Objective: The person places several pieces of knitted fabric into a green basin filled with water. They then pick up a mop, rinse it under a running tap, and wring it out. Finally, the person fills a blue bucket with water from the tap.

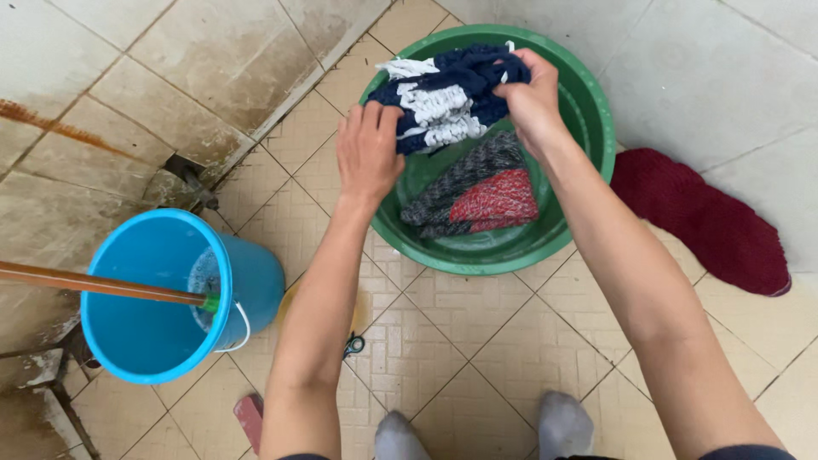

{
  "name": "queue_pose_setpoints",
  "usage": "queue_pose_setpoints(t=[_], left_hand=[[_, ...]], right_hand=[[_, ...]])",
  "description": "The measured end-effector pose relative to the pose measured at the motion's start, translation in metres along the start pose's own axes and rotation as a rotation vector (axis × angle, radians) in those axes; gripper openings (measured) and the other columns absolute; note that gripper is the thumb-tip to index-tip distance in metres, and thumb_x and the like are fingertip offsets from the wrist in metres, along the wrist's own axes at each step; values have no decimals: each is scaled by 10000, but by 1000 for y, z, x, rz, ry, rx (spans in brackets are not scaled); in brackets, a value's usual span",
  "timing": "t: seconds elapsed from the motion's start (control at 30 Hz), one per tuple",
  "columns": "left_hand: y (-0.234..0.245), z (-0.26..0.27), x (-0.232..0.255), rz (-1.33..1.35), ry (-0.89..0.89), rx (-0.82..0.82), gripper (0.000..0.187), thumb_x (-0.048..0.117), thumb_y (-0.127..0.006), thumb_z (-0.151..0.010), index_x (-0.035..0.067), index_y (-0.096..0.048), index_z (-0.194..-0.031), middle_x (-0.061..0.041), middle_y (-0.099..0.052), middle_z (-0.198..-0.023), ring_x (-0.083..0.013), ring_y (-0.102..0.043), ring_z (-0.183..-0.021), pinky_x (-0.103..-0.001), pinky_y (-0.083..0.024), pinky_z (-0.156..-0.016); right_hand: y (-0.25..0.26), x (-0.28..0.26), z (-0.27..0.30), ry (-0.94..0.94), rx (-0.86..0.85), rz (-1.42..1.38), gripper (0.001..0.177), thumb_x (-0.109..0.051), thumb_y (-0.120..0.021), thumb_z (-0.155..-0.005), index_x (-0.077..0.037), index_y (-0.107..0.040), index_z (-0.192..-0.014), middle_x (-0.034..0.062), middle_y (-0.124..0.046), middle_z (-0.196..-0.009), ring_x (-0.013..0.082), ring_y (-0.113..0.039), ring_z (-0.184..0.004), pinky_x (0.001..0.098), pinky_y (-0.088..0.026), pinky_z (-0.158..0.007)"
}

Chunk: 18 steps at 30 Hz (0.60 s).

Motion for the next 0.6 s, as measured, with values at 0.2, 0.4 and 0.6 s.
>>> queue_pose_setpoints(t=[0.2,0.4,0.6], left_hand=[[-113,60,4,-199,-104,-421,365,91,-712,-776,151,-673,-1134,-55,-630,-1113,-262,-578,-1094,-461,-451,-911],[-165,97,25,-197,212,-1081,620,321,-836,-781,183,-605,-1339,-80,-482,-1394,-279,-423,-1369,-571,-368,-1090],[-160,91,30,-110,360,-1158,1109,309,-981,-619,250,-342,-1523,-136,-177,-1619,-476,-404,-1402,-619,-406,-1088]], right_hand=[[26,70,32,223,-216,991,384,60,-735,-726,-39,-712,-1096,276,-659,-1135,468,-637,-1072,473,-525,-948],[39,125,71,-253,-542,1336,627,-118,-756,-799,-179,-572,-1395,255,-516,-1420,482,-556,-1257,501,-477,-1061],[54,132,92,-598,-698,1316,1230,-310,-933,-679,-303,-94,-1578,339,-332,-1505,496,-444,-1369,490,-415,-1139]])
Point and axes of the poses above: each hand's wrist, its own z-axis away from the middle knuckle, its own y-axis out of the back of the hand, x = y × z, the point moved 4 cm from there along -z, towards the middle knuckle
